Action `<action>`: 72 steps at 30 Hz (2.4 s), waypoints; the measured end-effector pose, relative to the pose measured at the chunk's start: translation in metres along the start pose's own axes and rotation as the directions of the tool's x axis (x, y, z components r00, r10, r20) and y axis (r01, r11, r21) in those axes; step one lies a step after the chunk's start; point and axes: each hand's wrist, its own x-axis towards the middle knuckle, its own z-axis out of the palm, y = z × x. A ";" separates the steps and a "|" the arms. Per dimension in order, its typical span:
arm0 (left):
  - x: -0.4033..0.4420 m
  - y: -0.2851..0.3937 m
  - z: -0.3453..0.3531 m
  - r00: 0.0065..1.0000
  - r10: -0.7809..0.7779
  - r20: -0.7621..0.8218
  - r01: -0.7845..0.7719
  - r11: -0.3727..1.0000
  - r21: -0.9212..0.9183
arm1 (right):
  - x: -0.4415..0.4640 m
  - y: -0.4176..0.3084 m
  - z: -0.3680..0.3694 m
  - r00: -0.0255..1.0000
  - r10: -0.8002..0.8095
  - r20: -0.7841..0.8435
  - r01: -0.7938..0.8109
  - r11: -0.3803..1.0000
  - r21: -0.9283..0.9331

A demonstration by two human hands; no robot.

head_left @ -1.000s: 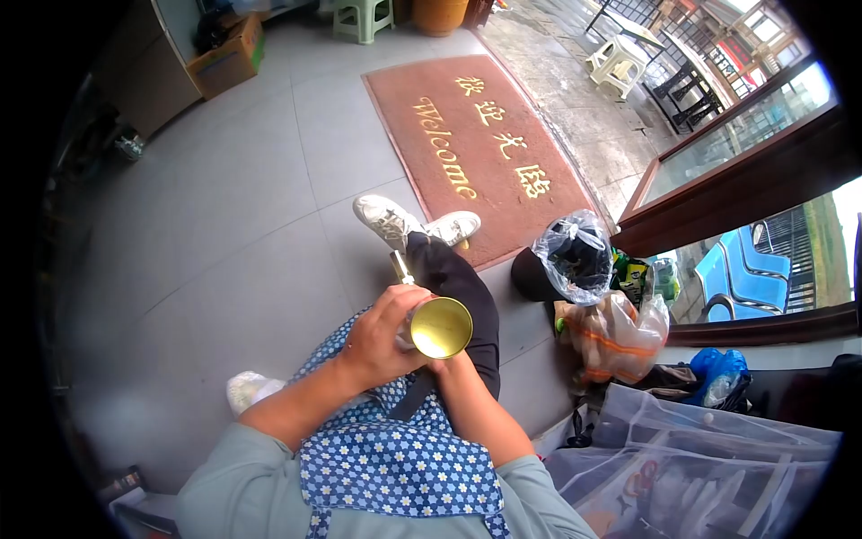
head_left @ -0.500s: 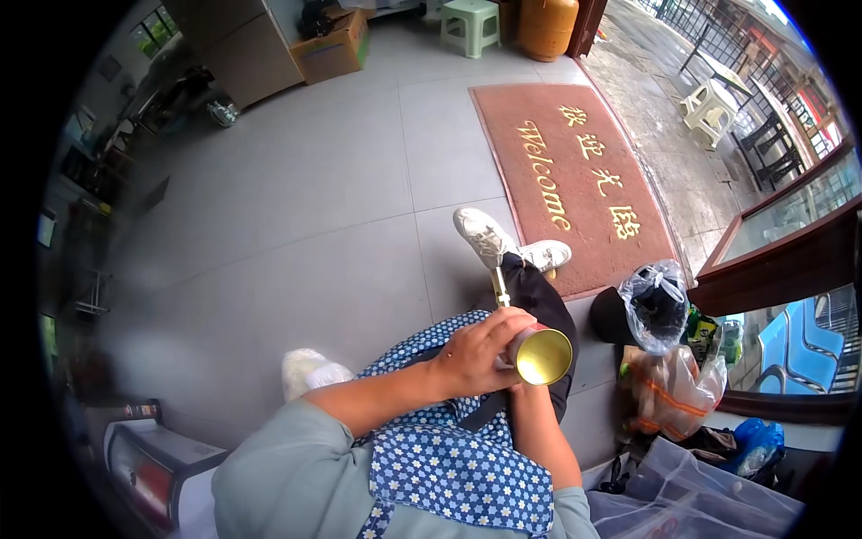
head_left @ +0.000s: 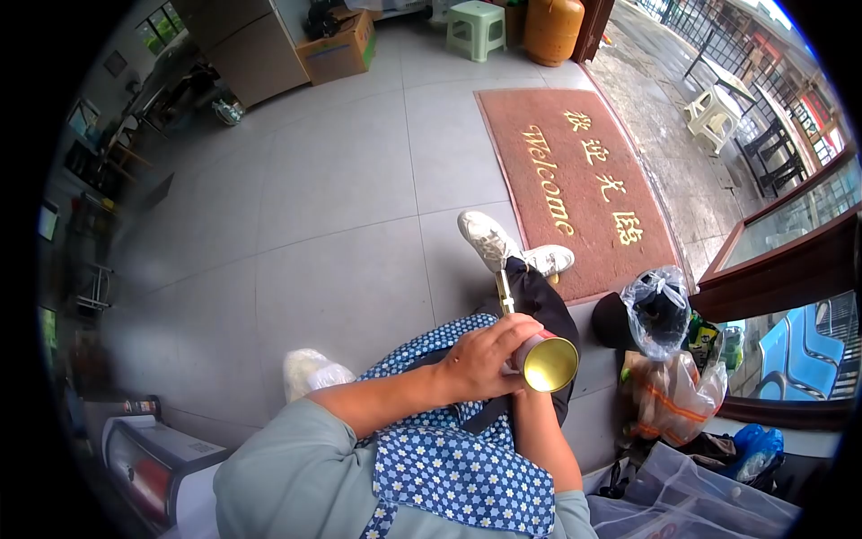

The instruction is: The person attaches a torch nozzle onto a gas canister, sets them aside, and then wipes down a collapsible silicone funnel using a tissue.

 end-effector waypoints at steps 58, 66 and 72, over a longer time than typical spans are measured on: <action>-0.013 -0.021 0.015 0.812 -0.532 0.241 0.572 0.643 -0.509 | -0.092 -0.120 0.138 0.716 -0.660 0.228 0.561 0.349 -0.751; -0.021 -0.032 0.017 0.726 -0.591 0.351 0.625 0.354 -0.696 | -0.090 -0.115 0.135 0.731 -0.639 0.242 0.559 0.357 -0.748; -0.003 -0.015 0.002 0.819 -0.528 0.223 0.536 0.567 -0.626 | -0.092 -0.112 0.138 0.755 -0.615 0.227 0.540 0.388 -0.747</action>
